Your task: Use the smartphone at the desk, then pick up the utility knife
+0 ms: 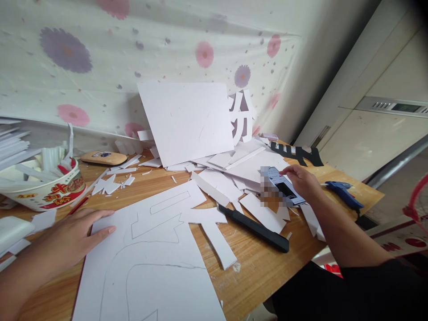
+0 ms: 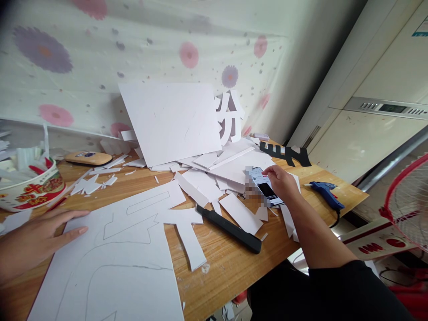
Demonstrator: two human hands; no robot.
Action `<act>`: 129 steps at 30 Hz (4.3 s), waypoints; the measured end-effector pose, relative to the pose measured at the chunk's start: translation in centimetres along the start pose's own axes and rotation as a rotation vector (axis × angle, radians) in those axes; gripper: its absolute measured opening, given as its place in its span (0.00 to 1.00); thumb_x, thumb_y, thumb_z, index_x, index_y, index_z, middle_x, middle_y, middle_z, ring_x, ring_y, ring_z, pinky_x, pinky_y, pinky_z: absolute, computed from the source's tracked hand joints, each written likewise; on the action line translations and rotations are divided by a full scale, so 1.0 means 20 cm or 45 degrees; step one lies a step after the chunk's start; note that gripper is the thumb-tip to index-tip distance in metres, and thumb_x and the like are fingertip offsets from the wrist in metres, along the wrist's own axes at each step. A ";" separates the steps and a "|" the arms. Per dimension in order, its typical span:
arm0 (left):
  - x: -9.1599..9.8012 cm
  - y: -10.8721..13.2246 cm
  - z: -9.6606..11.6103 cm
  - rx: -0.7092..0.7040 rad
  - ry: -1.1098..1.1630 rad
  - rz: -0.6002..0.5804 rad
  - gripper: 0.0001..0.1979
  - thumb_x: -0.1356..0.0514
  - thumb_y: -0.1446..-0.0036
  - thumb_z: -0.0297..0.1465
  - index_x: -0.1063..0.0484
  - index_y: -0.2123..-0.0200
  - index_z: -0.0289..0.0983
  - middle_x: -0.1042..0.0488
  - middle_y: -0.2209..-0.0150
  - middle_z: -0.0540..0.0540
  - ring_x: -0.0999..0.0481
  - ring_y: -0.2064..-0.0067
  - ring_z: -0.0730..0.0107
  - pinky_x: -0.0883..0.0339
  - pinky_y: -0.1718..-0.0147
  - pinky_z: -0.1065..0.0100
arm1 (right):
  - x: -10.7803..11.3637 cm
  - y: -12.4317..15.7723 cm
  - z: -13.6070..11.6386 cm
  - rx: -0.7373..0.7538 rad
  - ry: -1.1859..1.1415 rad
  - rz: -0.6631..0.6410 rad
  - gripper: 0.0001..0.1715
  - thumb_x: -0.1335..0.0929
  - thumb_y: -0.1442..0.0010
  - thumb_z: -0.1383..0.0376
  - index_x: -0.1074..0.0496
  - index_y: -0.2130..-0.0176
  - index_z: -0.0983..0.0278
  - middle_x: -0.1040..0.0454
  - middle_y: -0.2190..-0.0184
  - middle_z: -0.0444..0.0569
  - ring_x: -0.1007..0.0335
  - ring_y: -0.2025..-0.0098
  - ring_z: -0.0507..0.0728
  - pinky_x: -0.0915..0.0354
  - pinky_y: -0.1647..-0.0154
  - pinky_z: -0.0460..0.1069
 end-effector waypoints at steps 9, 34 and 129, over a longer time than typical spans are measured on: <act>-0.06 -0.03 -0.08 -0.052 -0.013 -0.007 0.38 0.53 0.48 0.51 0.28 0.43 0.32 0.31 0.39 0.37 0.31 0.41 0.45 0.39 0.42 0.51 | 0.02 0.01 0.02 -0.011 -0.003 0.002 0.12 0.37 0.42 0.60 0.25 0.63 0.58 0.17 0.62 0.44 0.27 0.69 0.58 0.37 0.66 0.51; 0.00 0.00 0.01 -0.014 -0.040 -0.047 0.45 0.58 0.53 0.54 0.28 0.43 0.29 0.33 0.38 0.35 0.34 0.38 0.46 0.44 0.39 0.52 | -0.05 0.05 -0.12 0.200 -0.054 -0.238 0.12 0.37 0.43 0.64 0.27 0.60 0.56 0.19 0.56 0.46 0.24 0.52 0.63 0.33 0.51 0.56; 0.01 0.03 0.04 -0.063 0.052 -0.047 0.42 0.54 0.53 0.53 0.28 0.45 0.30 0.31 0.40 0.35 0.35 0.38 0.46 0.43 0.39 0.53 | 0.06 0.04 0.03 -0.096 -0.099 0.012 0.13 0.36 0.47 0.61 0.24 0.64 0.61 0.17 0.64 0.49 0.27 0.67 0.59 0.36 0.66 0.52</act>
Point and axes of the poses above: each hand's wrist, its own y-axis away from the middle knuckle, its own x-axis out of the back of the hand, z = x × y, the point moved 5 cm from there along -y, towards the middle knuckle
